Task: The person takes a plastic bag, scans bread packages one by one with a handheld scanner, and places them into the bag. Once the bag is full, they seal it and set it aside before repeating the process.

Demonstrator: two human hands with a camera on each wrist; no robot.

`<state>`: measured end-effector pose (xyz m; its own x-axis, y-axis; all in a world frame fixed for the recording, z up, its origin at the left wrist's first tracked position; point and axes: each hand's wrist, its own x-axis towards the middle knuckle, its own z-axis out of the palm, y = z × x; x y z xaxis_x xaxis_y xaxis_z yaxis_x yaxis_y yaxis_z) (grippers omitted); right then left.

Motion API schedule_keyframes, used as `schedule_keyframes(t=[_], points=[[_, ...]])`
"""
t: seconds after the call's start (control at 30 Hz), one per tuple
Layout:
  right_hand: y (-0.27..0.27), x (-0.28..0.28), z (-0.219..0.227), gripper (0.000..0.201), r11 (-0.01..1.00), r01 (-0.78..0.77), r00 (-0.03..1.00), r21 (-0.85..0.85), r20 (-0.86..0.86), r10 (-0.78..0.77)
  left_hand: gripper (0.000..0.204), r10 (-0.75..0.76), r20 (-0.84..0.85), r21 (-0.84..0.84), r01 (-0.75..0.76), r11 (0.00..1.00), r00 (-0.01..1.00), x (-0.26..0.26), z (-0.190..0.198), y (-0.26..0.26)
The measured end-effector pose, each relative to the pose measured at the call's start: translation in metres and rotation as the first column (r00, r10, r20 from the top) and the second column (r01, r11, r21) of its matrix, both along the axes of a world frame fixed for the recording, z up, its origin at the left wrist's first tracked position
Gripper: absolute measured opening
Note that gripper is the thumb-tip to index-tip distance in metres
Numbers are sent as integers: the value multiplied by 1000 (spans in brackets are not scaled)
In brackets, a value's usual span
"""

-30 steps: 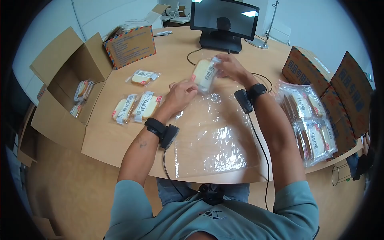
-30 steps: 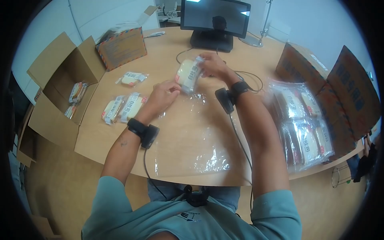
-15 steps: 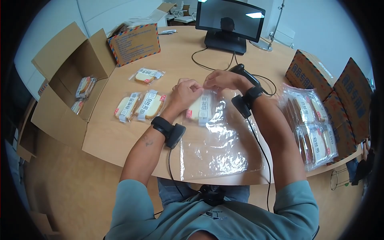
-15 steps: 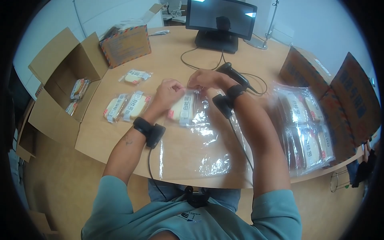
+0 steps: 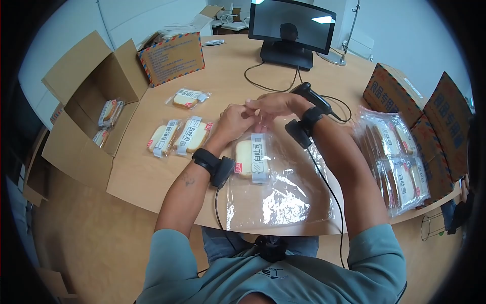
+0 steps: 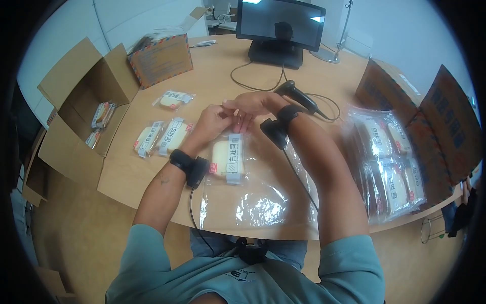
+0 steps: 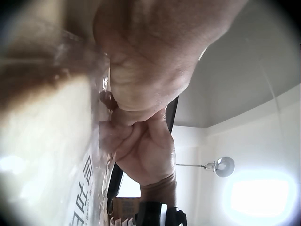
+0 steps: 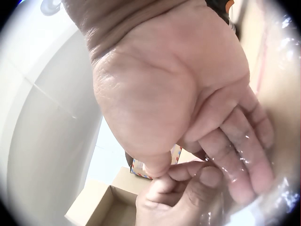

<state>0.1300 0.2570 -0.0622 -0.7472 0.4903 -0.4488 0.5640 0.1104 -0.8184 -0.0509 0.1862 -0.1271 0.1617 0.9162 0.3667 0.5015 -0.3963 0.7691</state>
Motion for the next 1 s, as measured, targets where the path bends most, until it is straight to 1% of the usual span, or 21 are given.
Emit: schedule_keyframes(t=[0.07,0.13,0.23,0.37,0.43,0.47,0.53,0.57,0.6,0.63,0.67,0.7,0.73,0.77,0.8,0.83,0.87,0.9,0.93,0.97,1.0], points=[[-6,1,9,73,999,-14,999,-31,-34,13,26,46,-37,26,-45,999,998,1,0,1],[-10,4,16,75,962,49,994,270,80,-73,27,104,-69,50,-101,994,992,1,-1,1],[2,1,4,77,973,-42,993,227,119,15,27,127,-91,62,-122,991,988,3,-3,2],[-3,3,1,71,990,-11,999,141,45,4,27,118,-113,62,-111,992,987,2,-4,5],[-3,10,1,56,944,61,997,325,-58,-45,28,115,-103,54,-110,992,988,-3,-1,4],[2,16,0,56,944,58,997,325,-60,-41,30,166,-142,151,-144,978,976,-5,1,3],[10,35,-6,42,723,230,972,651,-184,-144,33,217,-182,247,-169,954,959,-13,4,1],[9,45,-7,42,722,237,970,650,-191,-147,36,304,-220,354,-214,910,927,-23,5,2],[7,57,-9,37,542,349,936,764,-258,-239,39,390,-246,459,-248,853,887,-34,8,2],[5,70,-12,32,334,436,887,836,-337,-314,39,386,-252,460,-241,855,887,-45,15,-3],[4,83,-15,32,336,441,885,832,-341,-318,42,439,-398,398,-280,874,805,-57,27,-12],[4,96,-19,28,182,484,823,856,-374,-427,44,469,-539,340,-329,881,700,-62,39,-22],[4,107,-24,23,24,501,745,865,-417,-520,44,466,-547,336,-327,883,696,-62,50,-34],[1,116,-31,23,31,509,743,860,-421,-521,47,411,-677,193,-391,900,611,-60,63,-49],[-2,124,-40,22,-52,488,721,872,-435,-539,50,328,-788,58,-467,882,522,-59,68,-60],[-7,128,-46,20,-136,462,697,876,-454,-555,50,328,-795,63,-468,881,511,-58,65,-65],[-11,131,-49,24,-75,449,703,890,-404,-585,52,282,-817,19,-465,885,503,-57,59,-67],[-13,130,-50,24,-77,463,697,883,-416,-584,53,234,-838,-24,-463,886,493,-57,54,-67],[-13,129,-51,27,-68,466,692,882,-411,-593,55,194,-816,-75,-433,898,544,-59,51,-65],[-14,129,-52,31,-59,469,687,881,-405,-603,55,193,-824,-66,-429,901,532,-63,43,-62],[-15,129,-51,31,-66,479,677,875,-416,-607,56,189,-779,-15,-319,948,597,-68,32,-57]])
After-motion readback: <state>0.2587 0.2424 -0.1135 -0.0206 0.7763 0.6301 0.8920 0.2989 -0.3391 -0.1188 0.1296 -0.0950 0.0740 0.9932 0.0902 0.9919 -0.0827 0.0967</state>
